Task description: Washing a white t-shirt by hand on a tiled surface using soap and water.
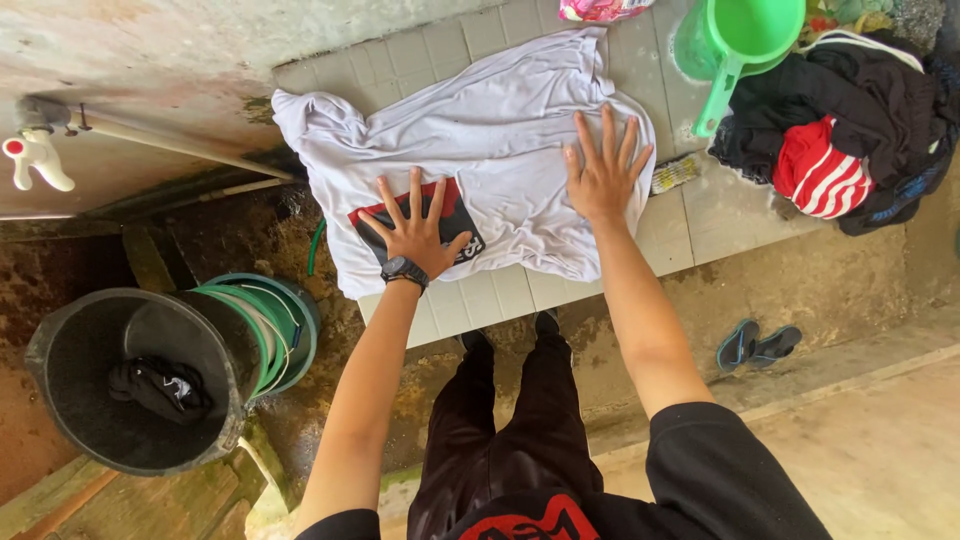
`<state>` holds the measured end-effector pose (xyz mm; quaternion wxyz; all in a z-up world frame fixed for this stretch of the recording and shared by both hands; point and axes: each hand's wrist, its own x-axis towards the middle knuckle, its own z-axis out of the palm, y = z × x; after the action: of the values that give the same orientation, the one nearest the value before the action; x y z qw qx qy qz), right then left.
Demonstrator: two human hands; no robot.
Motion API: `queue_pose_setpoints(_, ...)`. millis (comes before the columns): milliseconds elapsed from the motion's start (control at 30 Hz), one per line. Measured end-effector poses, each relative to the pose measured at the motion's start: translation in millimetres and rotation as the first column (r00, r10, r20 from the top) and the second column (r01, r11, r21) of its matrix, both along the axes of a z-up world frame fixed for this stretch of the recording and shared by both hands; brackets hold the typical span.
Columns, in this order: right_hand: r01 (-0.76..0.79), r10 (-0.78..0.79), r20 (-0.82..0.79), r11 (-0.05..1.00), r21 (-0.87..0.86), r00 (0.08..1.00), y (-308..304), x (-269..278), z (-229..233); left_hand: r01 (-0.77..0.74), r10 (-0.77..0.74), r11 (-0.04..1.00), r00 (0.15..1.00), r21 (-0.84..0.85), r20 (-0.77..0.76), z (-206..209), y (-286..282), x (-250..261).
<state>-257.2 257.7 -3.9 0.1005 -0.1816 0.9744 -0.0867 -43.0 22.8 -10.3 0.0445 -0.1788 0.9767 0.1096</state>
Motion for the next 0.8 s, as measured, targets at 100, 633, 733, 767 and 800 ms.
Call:
queue_pose_setpoints(100, -0.028, 0.028, -0.017, 0.999, -0.018, 0.999, -2.3, -19.7, 1.3, -0.03, 0.03, 0.999, 0.999, 0.012, 0.018, 1.8, 1.3, -15.6)
queue_pose_setpoints(633, -0.287, 0.246, -0.178, 0.922, -0.261, 0.953, 4.4, -67.2, -32.3, -0.306, 0.349, 0.936, 0.866, 0.172, -0.357, 9.2, 98.3, 39.8)
queue_pose_setpoints(733, -0.468, 0.417, -0.231, 0.662, -0.585, 0.879, 12.2, -8.6, -5.9, -0.566, 0.832, 0.552, 0.416, 0.612, -0.366, -44.9, 117.7, 59.6)
queue_pose_setpoints(767, -0.476, 0.429, -0.23, 0.657, -0.584, 0.874, 2.8, 9.1, 7.0, -0.573, 0.838, 0.544, 0.406, 0.613, -0.364, -47.4, 115.7, 58.4)
queue_pose_setpoints(800, -0.564, 0.516, -0.269, 0.584, -0.584, 0.813, -1.4, 29.0, 19.8, -0.493, 0.979, 0.202, 0.109, 0.846, -0.17, -50.3, 117.3, 58.7)
